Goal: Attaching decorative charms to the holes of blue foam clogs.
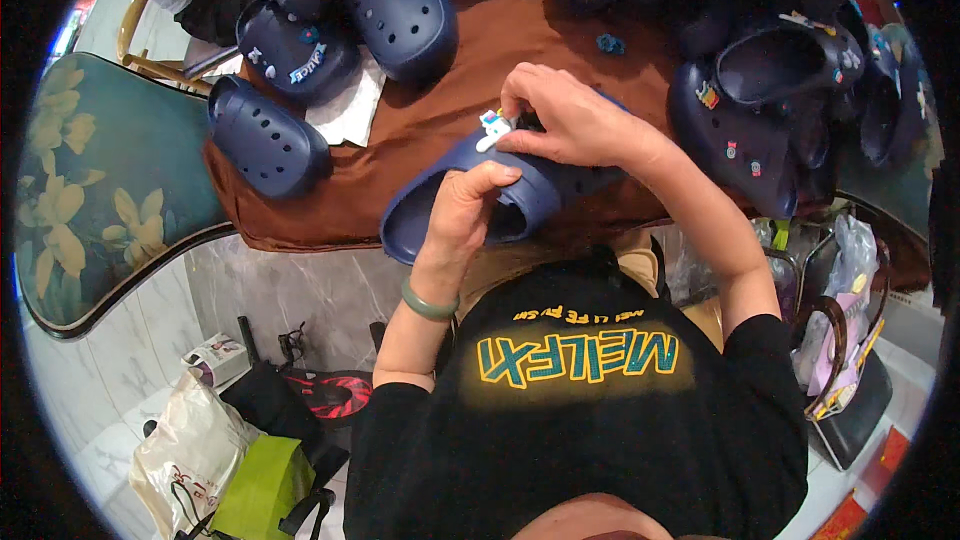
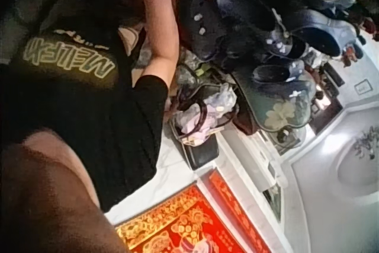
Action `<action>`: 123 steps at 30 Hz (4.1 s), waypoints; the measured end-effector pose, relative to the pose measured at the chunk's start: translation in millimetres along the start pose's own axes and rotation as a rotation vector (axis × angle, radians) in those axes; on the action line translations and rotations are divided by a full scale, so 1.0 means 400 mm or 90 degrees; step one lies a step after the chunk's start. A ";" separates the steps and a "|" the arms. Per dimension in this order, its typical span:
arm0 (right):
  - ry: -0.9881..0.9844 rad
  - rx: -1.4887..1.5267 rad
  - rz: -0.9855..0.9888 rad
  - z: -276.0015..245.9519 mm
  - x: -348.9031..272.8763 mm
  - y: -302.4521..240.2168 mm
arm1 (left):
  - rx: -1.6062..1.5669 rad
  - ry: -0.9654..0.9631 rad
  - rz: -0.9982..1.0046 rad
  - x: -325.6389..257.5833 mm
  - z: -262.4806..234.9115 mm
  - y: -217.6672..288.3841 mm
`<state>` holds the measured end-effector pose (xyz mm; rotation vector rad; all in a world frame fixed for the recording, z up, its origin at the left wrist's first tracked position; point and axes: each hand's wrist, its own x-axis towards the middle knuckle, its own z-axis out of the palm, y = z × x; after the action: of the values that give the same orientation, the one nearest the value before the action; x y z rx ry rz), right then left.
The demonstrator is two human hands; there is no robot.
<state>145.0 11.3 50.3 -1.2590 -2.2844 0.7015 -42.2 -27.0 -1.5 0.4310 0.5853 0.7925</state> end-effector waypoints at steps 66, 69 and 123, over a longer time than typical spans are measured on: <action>0.126 -0.290 -0.218 0.006 -0.071 0.012 | -0.007 0.019 0.053 -0.013 0.027 -0.002; 0.002 -0.426 -0.224 -0.023 -0.072 -0.056 | -0.010 -0.001 0.044 -0.012 0.021 0.002; -0.218 0.142 0.145 -0.096 0.017 0.176 | 0.239 0.086 0.122 0.020 0.014 -0.031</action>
<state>209.3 58.0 37.3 -1.3890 -2.2555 1.3047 -27.5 -29.6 -6.7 0.7909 0.8321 0.9015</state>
